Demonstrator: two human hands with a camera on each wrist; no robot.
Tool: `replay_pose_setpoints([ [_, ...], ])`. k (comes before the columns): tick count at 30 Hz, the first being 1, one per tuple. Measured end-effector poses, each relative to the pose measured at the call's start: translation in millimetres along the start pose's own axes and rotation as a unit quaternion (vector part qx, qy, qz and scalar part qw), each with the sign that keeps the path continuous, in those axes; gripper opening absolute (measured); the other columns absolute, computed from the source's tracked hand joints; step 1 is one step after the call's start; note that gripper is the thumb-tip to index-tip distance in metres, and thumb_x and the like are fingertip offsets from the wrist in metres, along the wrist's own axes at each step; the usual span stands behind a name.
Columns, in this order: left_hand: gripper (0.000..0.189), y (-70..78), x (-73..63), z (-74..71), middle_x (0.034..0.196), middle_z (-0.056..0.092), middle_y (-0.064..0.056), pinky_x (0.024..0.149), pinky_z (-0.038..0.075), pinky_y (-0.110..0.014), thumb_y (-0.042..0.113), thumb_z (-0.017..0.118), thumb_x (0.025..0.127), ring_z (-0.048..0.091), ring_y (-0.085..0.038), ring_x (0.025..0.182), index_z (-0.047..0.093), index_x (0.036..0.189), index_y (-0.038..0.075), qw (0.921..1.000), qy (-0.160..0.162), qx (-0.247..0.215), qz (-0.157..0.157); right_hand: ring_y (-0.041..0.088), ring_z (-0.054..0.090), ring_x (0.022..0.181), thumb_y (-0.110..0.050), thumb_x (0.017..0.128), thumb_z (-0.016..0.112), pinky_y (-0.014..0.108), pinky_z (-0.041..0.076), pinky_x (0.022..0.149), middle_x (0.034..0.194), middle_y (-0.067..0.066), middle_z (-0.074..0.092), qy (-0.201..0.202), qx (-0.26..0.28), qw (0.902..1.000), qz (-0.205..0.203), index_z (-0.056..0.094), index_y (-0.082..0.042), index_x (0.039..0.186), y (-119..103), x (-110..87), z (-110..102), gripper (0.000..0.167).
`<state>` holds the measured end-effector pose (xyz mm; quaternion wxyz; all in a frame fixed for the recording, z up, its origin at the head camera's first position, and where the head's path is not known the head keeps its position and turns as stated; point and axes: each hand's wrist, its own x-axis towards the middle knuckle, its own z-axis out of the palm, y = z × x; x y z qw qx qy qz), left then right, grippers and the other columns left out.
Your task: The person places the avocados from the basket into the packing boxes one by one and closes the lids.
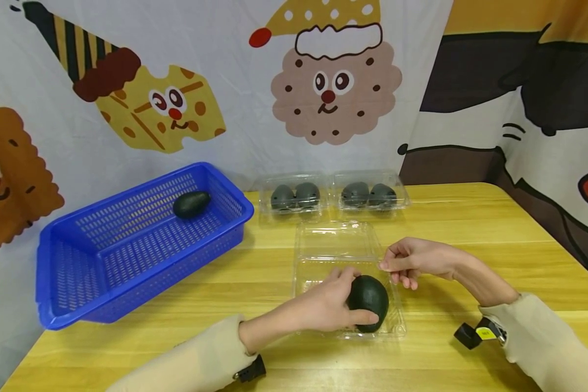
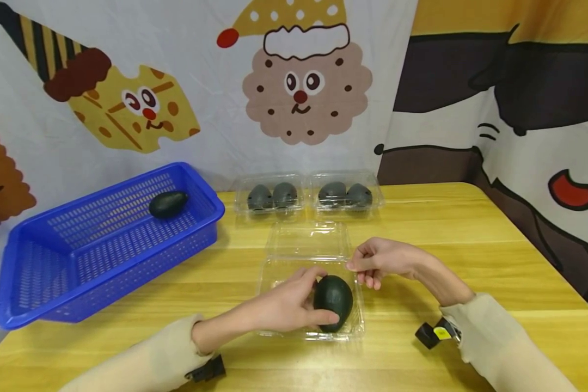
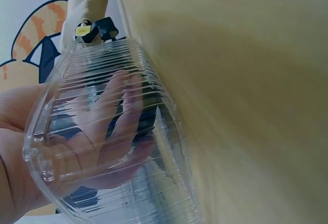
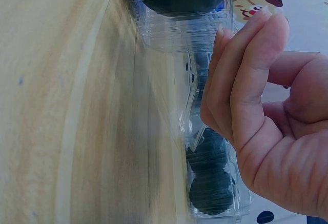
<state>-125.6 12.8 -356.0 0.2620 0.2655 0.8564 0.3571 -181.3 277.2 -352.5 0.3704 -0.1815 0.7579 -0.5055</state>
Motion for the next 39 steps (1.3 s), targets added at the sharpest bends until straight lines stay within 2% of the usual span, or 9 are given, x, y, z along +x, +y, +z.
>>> replay_pose_setpoints([
  [3,0.081,-0.4,-1.6,-1.1,0.136,0.046,-0.019,0.07,0.053,-0.026,0.043,0.077,0.089,0.065,-0.014,0.082,0.038,0.151,0.009,1.0,-0.002,-0.008,0.003,0.009,0.06,0.058,-0.02,0.104,0.059,0.023,0.053,0.055,0.08,0.012,0.062,0.002,0.0,1.0,0.001,0.059,0.004,0.093,0.1,0.3,0.0,0.027],
  [7,0.08,-1.2,-2.5,-3.7,0.137,0.044,-0.02,0.069,0.054,-0.024,0.037,0.079,0.09,0.067,-0.01,0.07,0.036,0.152,0.009,0.9987,-0.008,-0.05,0.005,0.009,0.06,0.058,-0.02,0.104,0.059,0.022,0.052,0.055,0.08,0.012,0.063,0.003,-0.001,1.0,0.002,0.06,0.004,0.093,-0.1,0.8,0.1,0.027],
  [10,0.082,-1.4,-3.3,-6.8,0.136,0.044,-0.02,0.071,0.054,-0.024,0.036,0.078,0.09,0.067,-0.009,0.065,0.035,0.153,0.008,0.998,-0.009,-0.063,0.007,0.009,0.06,0.058,-0.02,0.104,0.059,0.022,0.052,0.055,0.08,0.012,0.063,0.003,-0.002,1.0,0.003,0.06,0.004,0.093,-0.5,1.2,0.2,0.027],
  [19,0.078,0.0,-7.2,-18.0,0.141,0.038,-0.022,0.066,0.054,-0.028,0.03,0.076,0.093,0.068,-0.015,0.068,0.032,0.154,0.007,0.9971,-0.008,-0.075,0.006,0.009,0.06,0.058,-0.02,0.104,0.059,0.022,0.052,0.054,0.08,0.013,0.063,0.003,0.005,1.0,0.006,0.059,0.005,0.094,-0.9,1.3,0.5,0.027],
  [28,0.076,1.5,-8.4,-26.6,0.136,0.047,-0.015,0.072,0.052,-0.027,0.037,0.077,0.091,0.06,-0.008,0.083,0.038,0.152,0.012,0.9995,0.025,-0.019,-0.002,0.009,0.06,0.058,-0.02,0.104,0.059,0.023,0.052,0.055,0.08,0.011,0.063,0.002,0.013,0.9999,0.008,0.059,0.004,0.093,-0.1,1.3,0.9,0.027],
  [33,0.078,3.1,-9.4,-35.1,0.137,0.049,-0.014,0.074,0.053,-0.027,0.039,0.076,0.092,0.062,-0.007,0.085,0.037,0.153,0.011,0.9994,0.03,-0.017,0.001,0.009,0.06,0.058,-0.02,0.104,0.059,0.022,0.053,0.055,0.079,0.011,0.063,0.0,0.013,0.9999,0.004,0.059,0.004,0.093,0.2,0.6,0.9,0.027],
  [39,0.071,4.8,-10.3,-47.3,0.135,0.048,-0.017,0.074,0.054,-0.027,0.034,0.074,0.094,0.062,-0.009,0.085,0.039,0.15,0.008,0.9983,0.051,-0.014,0.024,0.008,0.059,0.057,-0.02,0.104,0.059,0.021,0.052,0.054,0.079,0.011,0.063,0.002,0.014,0.9999,0.002,0.059,0.003,0.092,0.4,0.1,0.8,0.026],
])
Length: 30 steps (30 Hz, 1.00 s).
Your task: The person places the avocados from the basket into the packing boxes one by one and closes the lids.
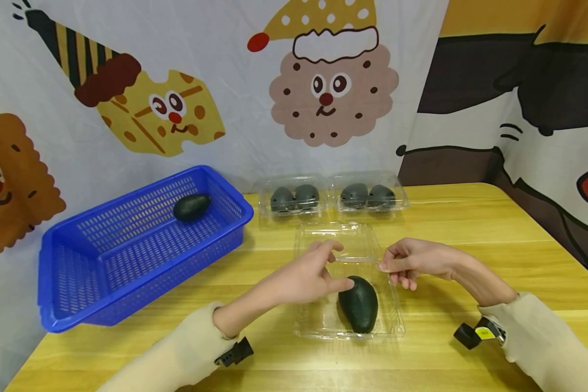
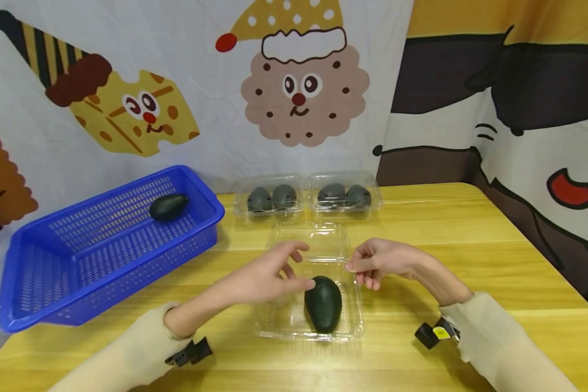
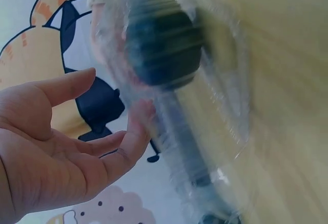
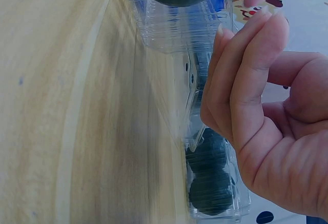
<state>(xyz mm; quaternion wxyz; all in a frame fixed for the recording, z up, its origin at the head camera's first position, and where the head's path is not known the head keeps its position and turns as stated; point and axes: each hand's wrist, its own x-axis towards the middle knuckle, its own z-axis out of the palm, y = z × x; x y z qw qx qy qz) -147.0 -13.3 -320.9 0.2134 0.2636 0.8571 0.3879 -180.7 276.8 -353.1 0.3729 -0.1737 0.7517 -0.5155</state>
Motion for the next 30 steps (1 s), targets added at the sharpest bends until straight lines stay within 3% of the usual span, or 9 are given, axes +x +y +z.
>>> replay_pose_setpoints([
  [6,0.062,3.6,-1.6,-19.3,0.132,0.052,-0.017,0.081,0.054,-0.03,0.031,0.072,0.096,0.063,-0.014,0.093,0.045,0.146,0.006,0.9981,0.034,0.034,0.04,0.009,0.059,0.058,-0.02,0.104,0.059,0.022,0.052,0.054,0.079,0.012,0.063,0.004,0.0,1.0,0.003,0.059,0.003,0.092,0.4,0.1,0.4,0.026],
  [15,0.052,5.7,-1.8,-52.8,0.129,0.055,-0.015,0.085,0.055,-0.035,0.027,0.07,0.097,0.064,-0.023,0.102,0.052,0.14,0.006,0.9946,0.068,0.06,0.051,0.009,0.059,0.058,-0.019,0.104,0.058,0.021,0.052,0.054,0.08,0.012,0.062,-0.003,0.0,1.0,-0.007,0.059,0.003,0.092,0.4,-0.5,0.6,0.026],
  [30,0.046,4.9,8.0,-97.1,0.128,0.059,-0.015,0.091,0.054,-0.04,0.031,0.066,0.1,0.064,-0.028,0.112,0.054,0.138,0.008,0.994,0.042,0.08,0.062,0.009,0.059,0.058,-0.02,0.104,0.059,0.022,0.052,0.054,0.08,0.012,0.063,0.001,-0.003,1.0,-0.001,0.059,0.003,0.092,-0.8,-1.1,0.4,0.026],
])
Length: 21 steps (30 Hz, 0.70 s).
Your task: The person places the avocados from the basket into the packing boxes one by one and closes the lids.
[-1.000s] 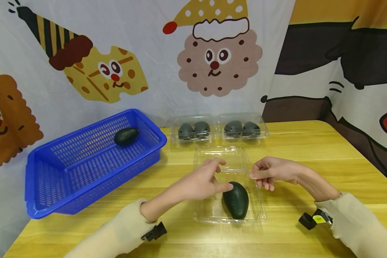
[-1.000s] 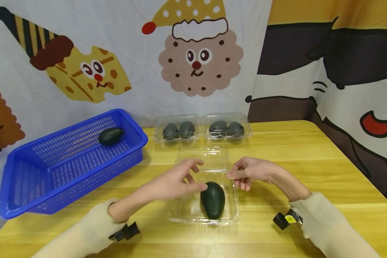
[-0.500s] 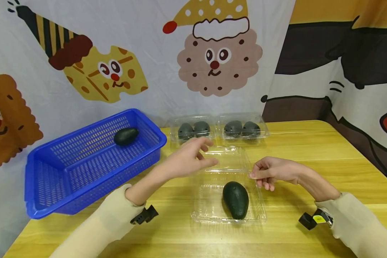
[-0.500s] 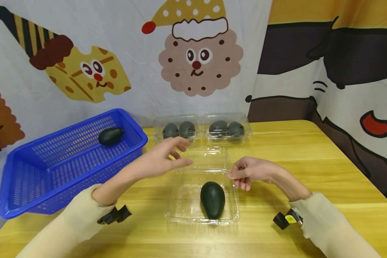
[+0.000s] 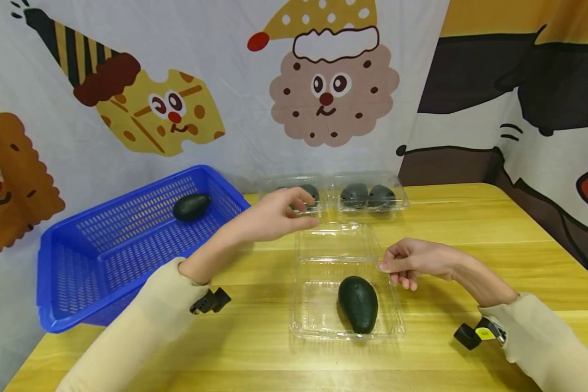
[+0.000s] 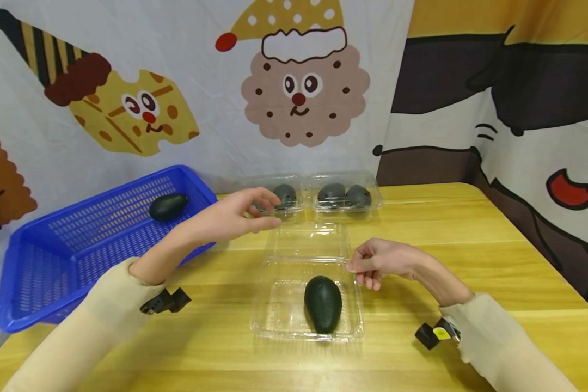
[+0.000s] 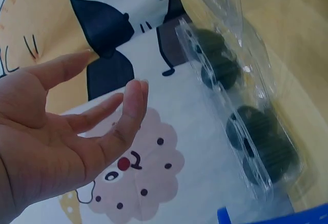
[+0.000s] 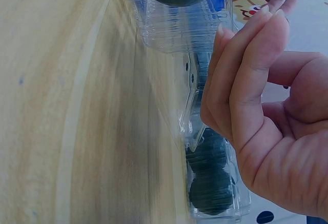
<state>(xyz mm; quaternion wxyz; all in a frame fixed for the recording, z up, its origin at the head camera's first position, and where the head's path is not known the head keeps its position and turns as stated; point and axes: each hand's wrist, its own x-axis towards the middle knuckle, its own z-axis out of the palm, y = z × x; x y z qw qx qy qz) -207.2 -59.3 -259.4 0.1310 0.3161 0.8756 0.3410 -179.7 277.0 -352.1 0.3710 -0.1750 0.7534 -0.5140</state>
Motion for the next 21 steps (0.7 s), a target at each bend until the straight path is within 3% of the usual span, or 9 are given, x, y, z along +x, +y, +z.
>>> replay_pose_setpoints([
  [8,0.045,-9.8,3.3,-21.8,0.132,0.056,-0.013,0.085,0.056,-0.039,0.03,0.066,0.1,0.065,-0.024,0.105,0.053,0.138,0.011,0.9994,-0.008,-0.029,-0.018,0.009,0.059,0.058,-0.019,0.104,0.059,0.022,0.052,0.054,0.079,0.012,0.063,-0.002,0.002,1.0,-0.001,0.059,0.003,0.091,0.3,0.6,0.1,0.026],
  [15,0.045,-19.1,5.3,-47.7,0.132,0.056,-0.014,0.083,0.056,-0.039,0.028,0.063,0.101,0.067,-0.024,0.096,0.052,0.141,0.009,0.9988,-0.022,-0.043,-0.006,0.008,0.059,0.058,-0.019,0.105,0.058,0.021,0.052,0.054,0.079,0.011,0.063,-0.006,0.004,1.0,-0.003,0.058,0.003,0.091,0.6,1.0,0.3,0.026],
  [21,0.043,-28.2,8.1,-69.8,0.131,0.057,-0.014,0.086,0.055,-0.041,0.028,0.064,0.101,0.066,-0.026,0.099,0.055,0.139,0.008,0.9992,-0.005,-0.04,-0.002,0.009,0.059,0.058,-0.019,0.104,0.058,0.022,0.052,0.054,0.079,0.012,0.062,-0.005,0.005,1.0,-0.002,0.058,0.003,0.091,0.5,1.1,0.6,0.025],
])
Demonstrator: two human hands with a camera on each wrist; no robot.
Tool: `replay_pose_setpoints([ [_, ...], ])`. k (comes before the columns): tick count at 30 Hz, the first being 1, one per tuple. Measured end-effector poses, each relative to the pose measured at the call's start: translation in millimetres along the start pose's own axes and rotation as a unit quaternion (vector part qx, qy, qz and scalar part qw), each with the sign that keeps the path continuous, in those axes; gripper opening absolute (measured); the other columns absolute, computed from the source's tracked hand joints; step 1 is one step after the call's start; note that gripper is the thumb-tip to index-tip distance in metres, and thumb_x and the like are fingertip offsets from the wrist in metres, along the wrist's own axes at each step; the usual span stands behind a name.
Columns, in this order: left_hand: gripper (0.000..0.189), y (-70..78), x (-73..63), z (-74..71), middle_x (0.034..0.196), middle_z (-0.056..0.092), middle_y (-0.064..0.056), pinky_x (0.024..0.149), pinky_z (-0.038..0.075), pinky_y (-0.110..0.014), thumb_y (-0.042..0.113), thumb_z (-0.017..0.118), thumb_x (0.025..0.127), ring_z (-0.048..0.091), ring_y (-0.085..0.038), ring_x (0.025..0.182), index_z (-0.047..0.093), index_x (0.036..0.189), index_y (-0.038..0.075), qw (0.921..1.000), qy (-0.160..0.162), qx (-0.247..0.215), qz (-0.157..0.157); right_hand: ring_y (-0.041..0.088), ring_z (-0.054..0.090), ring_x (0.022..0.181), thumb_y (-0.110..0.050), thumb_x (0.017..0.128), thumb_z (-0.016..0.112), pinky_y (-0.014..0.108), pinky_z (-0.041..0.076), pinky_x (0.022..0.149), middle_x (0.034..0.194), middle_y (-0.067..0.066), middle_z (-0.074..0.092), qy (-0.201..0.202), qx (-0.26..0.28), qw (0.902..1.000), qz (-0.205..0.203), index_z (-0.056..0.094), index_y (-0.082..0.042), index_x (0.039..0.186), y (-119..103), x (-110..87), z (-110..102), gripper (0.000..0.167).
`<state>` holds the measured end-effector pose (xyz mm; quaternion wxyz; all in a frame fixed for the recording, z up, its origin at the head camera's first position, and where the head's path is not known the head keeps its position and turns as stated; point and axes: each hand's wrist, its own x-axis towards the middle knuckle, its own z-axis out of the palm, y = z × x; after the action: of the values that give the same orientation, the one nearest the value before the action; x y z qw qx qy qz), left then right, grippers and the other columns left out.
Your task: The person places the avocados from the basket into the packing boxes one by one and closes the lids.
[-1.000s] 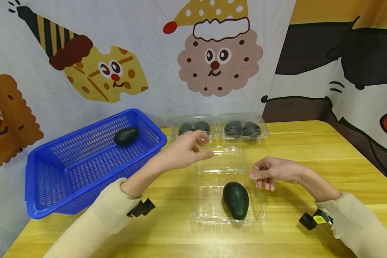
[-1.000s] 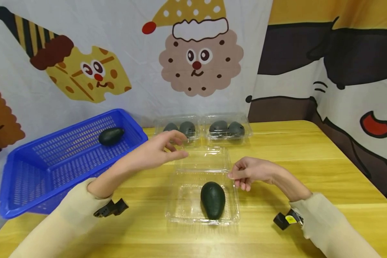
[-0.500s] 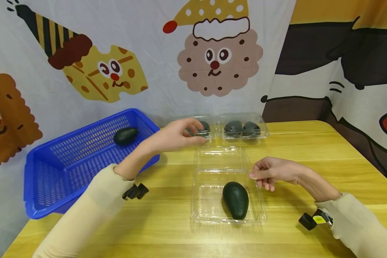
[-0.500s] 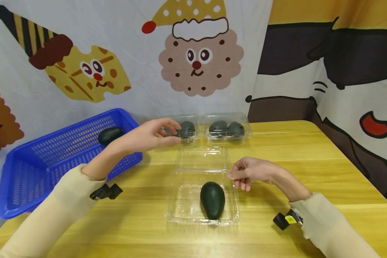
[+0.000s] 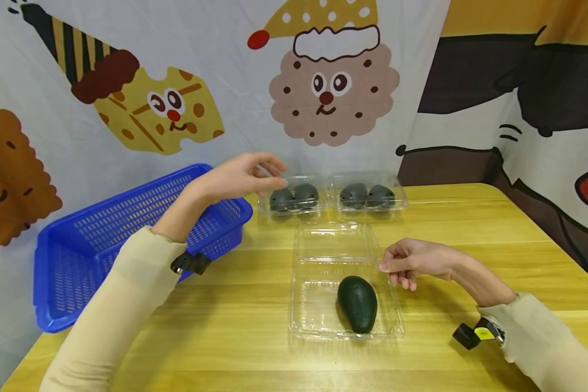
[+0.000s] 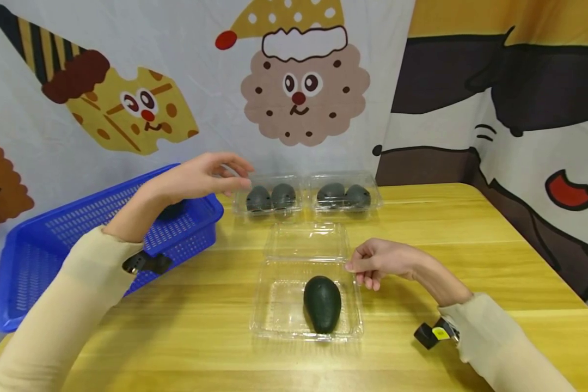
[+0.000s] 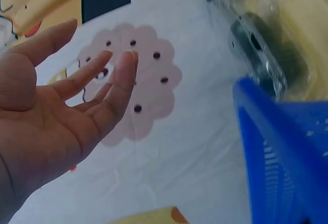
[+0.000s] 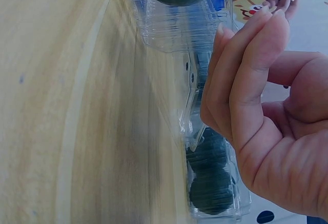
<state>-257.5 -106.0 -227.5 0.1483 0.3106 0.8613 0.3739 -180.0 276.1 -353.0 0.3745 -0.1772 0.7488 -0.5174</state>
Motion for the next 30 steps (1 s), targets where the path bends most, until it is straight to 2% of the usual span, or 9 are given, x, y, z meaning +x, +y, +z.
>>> replay_pose_setpoints([
  [4,0.043,-8.0,0.2,-12.6,0.131,0.057,-0.013,0.088,0.055,-0.041,0.029,0.064,0.101,0.064,-0.025,0.107,0.056,0.138,0.009,0.9997,0.021,0.002,-0.008,0.009,0.059,0.058,-0.02,0.104,0.059,0.022,0.052,0.054,0.079,0.012,0.062,0.005,-0.003,1.0,0.004,0.059,0.003,0.091,0.4,0.6,0.0,0.026],
  [9,0.041,-21.5,-0.8,-27.1,0.133,0.057,-0.011,0.09,0.054,-0.042,0.03,0.063,0.101,0.064,-0.025,0.108,0.057,0.137,0.01,0.9986,0.049,0.008,-0.018,0.009,0.059,0.057,-0.02,0.104,0.059,0.022,0.052,0.054,0.079,0.012,0.062,0.006,-0.006,0.9999,0.006,0.059,0.003,0.091,0.5,1.0,0.0,0.027],
  [14,0.043,-33.9,-3.7,-41.1,0.135,0.055,-0.012,0.093,0.053,-0.044,0.032,0.064,0.101,0.062,-0.027,0.112,0.057,0.136,0.009,0.9971,0.07,-0.005,-0.031,0.009,0.059,0.057,-0.02,0.104,0.059,0.022,0.052,0.053,0.079,0.012,0.063,0.008,-0.006,0.9999,0.006,0.059,0.003,0.091,0.4,0.6,0.1,0.027],
  [19,0.047,-45.6,-9.0,-55.2,0.136,0.055,-0.013,0.089,0.055,-0.038,0.037,0.066,0.099,0.061,-0.027,0.112,0.058,0.136,0.008,0.9947,0.092,-0.004,-0.047,0.009,0.059,0.057,-0.02,0.104,0.06,0.022,0.052,0.053,0.078,0.011,0.063,0.008,-0.004,0.9999,0.005,0.059,0.004,0.091,0.4,0.3,0.1,0.027],
  [24,0.052,-60.8,-12.5,-67.0,0.144,0.05,-0.013,0.084,0.055,-0.028,0.039,0.066,0.099,0.056,-0.028,0.118,0.056,0.139,0.008,0.9925,0.108,0.003,-0.057,0.009,0.059,0.057,-0.02,0.104,0.06,0.022,0.052,0.053,0.078,0.01,0.063,0.008,-0.002,0.9999,0.007,0.059,0.003,0.09,0.1,-0.2,-0.2,0.026],
  [30,0.055,-81.5,-16.2,-76.9,0.14,0.053,-0.013,0.088,0.052,-0.031,0.044,0.066,0.097,0.055,-0.028,0.12,0.057,0.137,0.007,0.988,0.132,0.022,-0.077,0.009,0.059,0.057,-0.02,0.104,0.06,0.021,0.051,0.053,0.078,0.008,0.063,0.011,-0.005,0.9999,0.01,0.059,0.002,0.09,-0.3,-0.6,0.0,0.026],
])
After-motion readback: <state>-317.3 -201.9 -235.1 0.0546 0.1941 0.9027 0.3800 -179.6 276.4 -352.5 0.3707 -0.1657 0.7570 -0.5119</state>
